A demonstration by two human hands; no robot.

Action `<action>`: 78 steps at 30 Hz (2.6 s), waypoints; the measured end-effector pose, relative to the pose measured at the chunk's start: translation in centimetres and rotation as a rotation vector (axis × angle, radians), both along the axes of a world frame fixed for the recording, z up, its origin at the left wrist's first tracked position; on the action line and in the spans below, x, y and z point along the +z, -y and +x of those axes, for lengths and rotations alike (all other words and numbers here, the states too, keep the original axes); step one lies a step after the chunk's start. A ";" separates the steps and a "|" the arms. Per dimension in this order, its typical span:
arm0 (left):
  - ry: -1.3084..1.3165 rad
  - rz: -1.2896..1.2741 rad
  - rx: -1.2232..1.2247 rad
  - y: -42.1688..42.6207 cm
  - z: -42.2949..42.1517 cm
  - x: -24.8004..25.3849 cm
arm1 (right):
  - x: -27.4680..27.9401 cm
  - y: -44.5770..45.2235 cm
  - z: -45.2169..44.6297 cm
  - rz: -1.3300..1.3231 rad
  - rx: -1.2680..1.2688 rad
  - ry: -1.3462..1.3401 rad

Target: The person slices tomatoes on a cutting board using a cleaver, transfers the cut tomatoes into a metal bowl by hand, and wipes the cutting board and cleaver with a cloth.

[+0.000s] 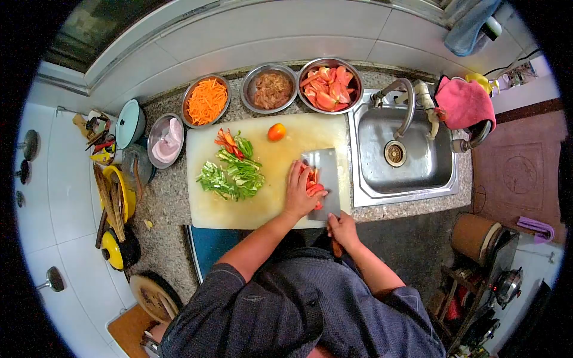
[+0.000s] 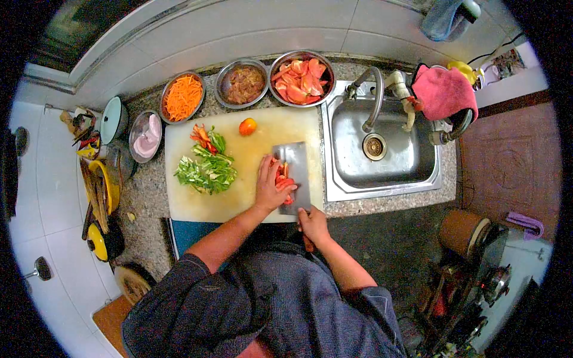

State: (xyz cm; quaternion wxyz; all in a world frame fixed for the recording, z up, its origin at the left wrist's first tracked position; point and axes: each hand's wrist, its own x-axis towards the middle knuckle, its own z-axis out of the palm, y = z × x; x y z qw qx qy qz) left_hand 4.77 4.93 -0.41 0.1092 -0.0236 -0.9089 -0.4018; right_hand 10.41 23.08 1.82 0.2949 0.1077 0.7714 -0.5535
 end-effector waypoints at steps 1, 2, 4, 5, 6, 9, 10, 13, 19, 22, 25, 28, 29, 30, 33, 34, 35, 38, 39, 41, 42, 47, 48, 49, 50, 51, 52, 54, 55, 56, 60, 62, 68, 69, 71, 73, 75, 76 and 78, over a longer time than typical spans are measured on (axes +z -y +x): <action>-0.014 -0.015 0.019 -0.1 0.0 0.1 | -0.3 0.6 -0.1 -0.001 0.000 -0.002; -0.018 -0.017 0.019 -0.1 -0.1 0.2 | -0.6 1.2 -0.3 -0.054 0.000 0.052; 0.023 0.013 0.065 -0.1 -0.6 0.6 | 0.1 1.9 -1.2 -0.111 0.002 0.093; 0.008 0.010 0.064 -0.2 -1.1 0.9 | 0.8 2.0 -1.5 -0.156 -0.025 0.109; -0.011 0.020 0.074 -0.4 -1.5 1.5 | 1.9 2.0 -2.0 -0.199 -0.052 0.127; -0.063 0.065 0.075 -1.2 -4.0 3.2 | 4.3 1.5 -4.4 -0.181 -0.052 0.090; -0.087 0.100 0.069 -1.4 -5.3 4.0 | 5.4 1.4 -5.5 -0.157 -0.059 0.059; -0.181 0.084 0.028 -2.0 -10.0 5.9 | 7.7 1.1 -9.3 -0.076 -0.061 -0.053; -0.263 0.107 -0.038 -2.6 -20.4 7.8 | 10.4 0.9 -16.8 -0.097 -0.133 -0.130; -0.272 0.128 -0.024 -2.9 -26.0 7.6 | 11.6 0.5 -18.4 -0.131 -0.140 -0.165; -0.239 -0.036 0.012 -2.0 -30.4 5.6 | 12.3 -0.9 -18.5 -0.122 -0.162 -0.047; -0.309 -0.061 0.196 -0.4 -30.4 5.8 | 14.3 -2.3 -17.6 -0.158 -0.170 0.030; -0.318 -0.006 0.175 0.4 -28.9 6.6 | 14.9 -2.8 -17.0 -0.149 -0.165 0.070; -0.330 0.048 0.154 1.2 -27.2 7.5 | 14.3 -3.5 -16.4 -0.156 -0.157 0.071; -0.235 -0.028 0.207 5.0 -20.9 6.8 | 12.5 -5.6 -14.2 -0.090 -0.061 0.017; -0.182 -0.084 0.226 6.3 -19.0 5.4 | 13.0 -6.0 -13.6 -0.072 -0.043 0.017; -0.181 -0.089 0.233 7.2 -17.2 4.7 | 13.1 -6.4 -13.1 -0.053 -0.022 0.014; -0.078 -0.159 0.278 8.7 -13.9 3.3 | 12.1 -7.4 -11.5 -0.063 -0.038 -0.011; -0.033 -0.171 0.223 8.9 -13.5 3.0 | 12.7 -7.4 -11.4 -0.037 -0.038 -0.013; 0.110 -0.181 0.149 8.7 -13.2 2.6 | 11.6 -8.0 -10.8 0.030 0.006 -0.066; 0.091 -0.176 0.157 8.6 -13.2 2.0 | 11.3 -8.3 -10.6 0.095 0.040 -0.121; 0.127 -0.190 0.174 7.7 -11.6 1.4 | 12.5 -8.1 -9.8 0.192 0.106 -0.168; 0.191 -0.170 0.168 7.3 -10.9 1.8 | 11.8 -8.3 -9.6 0.192 0.109 -0.183; 0.179 -0.169 0.175 6.7 -10.0 2.4 | 10.7 -8.6 -9.3 0.238 0.156 -0.201; 0.223 -0.186 0.171 5.9 -9.0 2.9 | 9.8 -8.9 -9.1 0.284 0.203 -0.218; 0.270 -0.203 0.168 5.2 -8.1 3.4 | 13.2 -7.7 -9.2 0.305 0.235 -0.191; 0.267 -0.204 0.175 4.7 -7.4 3.6 | 11.9 -7.9 -9.2 0.302 0.241 -0.197; 0.282 -0.183 0.232 3.6 -5.3 3.4 | 8.0 -8.7 -8.4 0.399 0.418 -0.491; 0.299 -0.144 0.254 3.2 -4.6 3.2 | 9.2 -7.9 -8.2 0.512 0.487 -0.501; 0.270 -0.148 0.268 2.8 -3.7 2.5 | 10.1 -7.2 -8.2 0.494 0.503 -0.360; 0.224 -0.067 0.336 2.3 -0.2 1.8 | 12.1 -4.5 -7.2 0.474 0.617 -0.483; 0.235 -0.025 0.386 2.6 0.3 0.9 | 9.9 -4.3 -7.0 0.460 0.685 -0.558; 0.251 0.313 0.586 3.0 1.6 -0.1 | 9.9 -2.4 -6.7 0.422 0.745 -0.598; 0.256 0.319 0.595 3.1 1.6 0.2 | 9.9 -2.1 -6.6 0.437 0.764 -0.611; 0.291 0.345 0.578 3.3 1.7 1.1 | 10.6 -2.0 -6.3 0.448 0.779 -0.589; 0.283 0.358 0.580 3.3 1.6 0.4 | 11.2 -1.9 -6.1 0.463 0.782 -0.570; 0.280 0.381 0.591 3.2 1.9 -0.1 | 11.5 -2.0 -5.8 0.493 0.834 -0.559; 0.266 0.377 0.595 3.1 1.8 0.2 | 11.6 -2.3 -5.7 0.493 0.834 -0.559; 0.257 0.388 0.607 3.0 2.0 0.0 | 11.8 -2.7 -5.4 0.483 0.858 -0.580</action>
